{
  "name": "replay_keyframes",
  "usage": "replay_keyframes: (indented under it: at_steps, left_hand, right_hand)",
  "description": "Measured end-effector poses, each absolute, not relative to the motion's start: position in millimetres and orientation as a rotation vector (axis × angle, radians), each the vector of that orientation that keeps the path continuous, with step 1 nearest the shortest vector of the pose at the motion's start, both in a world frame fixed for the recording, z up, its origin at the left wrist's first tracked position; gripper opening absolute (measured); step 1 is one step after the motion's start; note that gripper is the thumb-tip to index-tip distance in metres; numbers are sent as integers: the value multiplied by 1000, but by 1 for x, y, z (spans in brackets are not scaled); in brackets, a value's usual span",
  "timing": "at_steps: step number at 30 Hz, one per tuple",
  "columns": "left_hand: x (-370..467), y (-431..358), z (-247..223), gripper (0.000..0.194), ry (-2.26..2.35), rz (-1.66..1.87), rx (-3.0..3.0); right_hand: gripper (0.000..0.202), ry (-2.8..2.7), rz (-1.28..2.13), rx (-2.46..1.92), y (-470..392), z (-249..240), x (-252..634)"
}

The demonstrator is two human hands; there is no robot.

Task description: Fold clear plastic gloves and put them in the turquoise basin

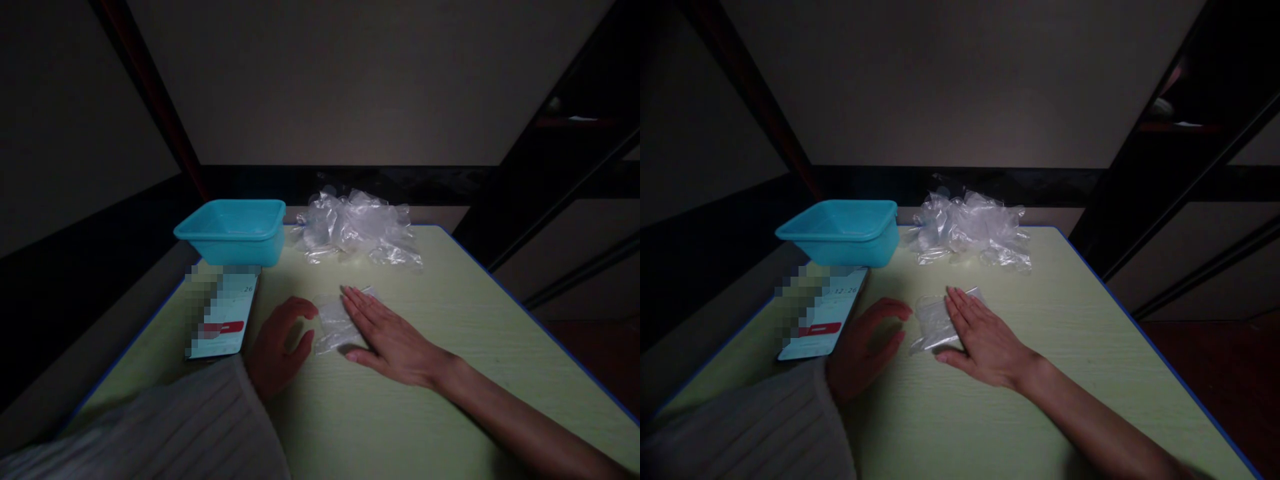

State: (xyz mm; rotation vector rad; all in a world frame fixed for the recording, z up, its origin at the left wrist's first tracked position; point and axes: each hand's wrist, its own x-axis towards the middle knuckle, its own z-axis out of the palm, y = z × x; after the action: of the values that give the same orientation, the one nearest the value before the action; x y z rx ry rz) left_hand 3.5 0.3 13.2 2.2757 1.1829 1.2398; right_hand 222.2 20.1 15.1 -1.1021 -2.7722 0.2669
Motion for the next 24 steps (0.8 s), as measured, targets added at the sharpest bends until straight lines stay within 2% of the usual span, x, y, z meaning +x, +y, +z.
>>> replay_keyframes:
  at_steps: [11, 24]
  left_hand:
    - [2, 0, 15, 19, 1223, 1149, 2278]
    - [15, -4, 12, 28, 1054, 1007, 2628]
  right_hand:
    - [81, -2814, 261, -1157, 20, 15, 220]
    - [64, -2826, 337, -1155, 20, 19, 219]
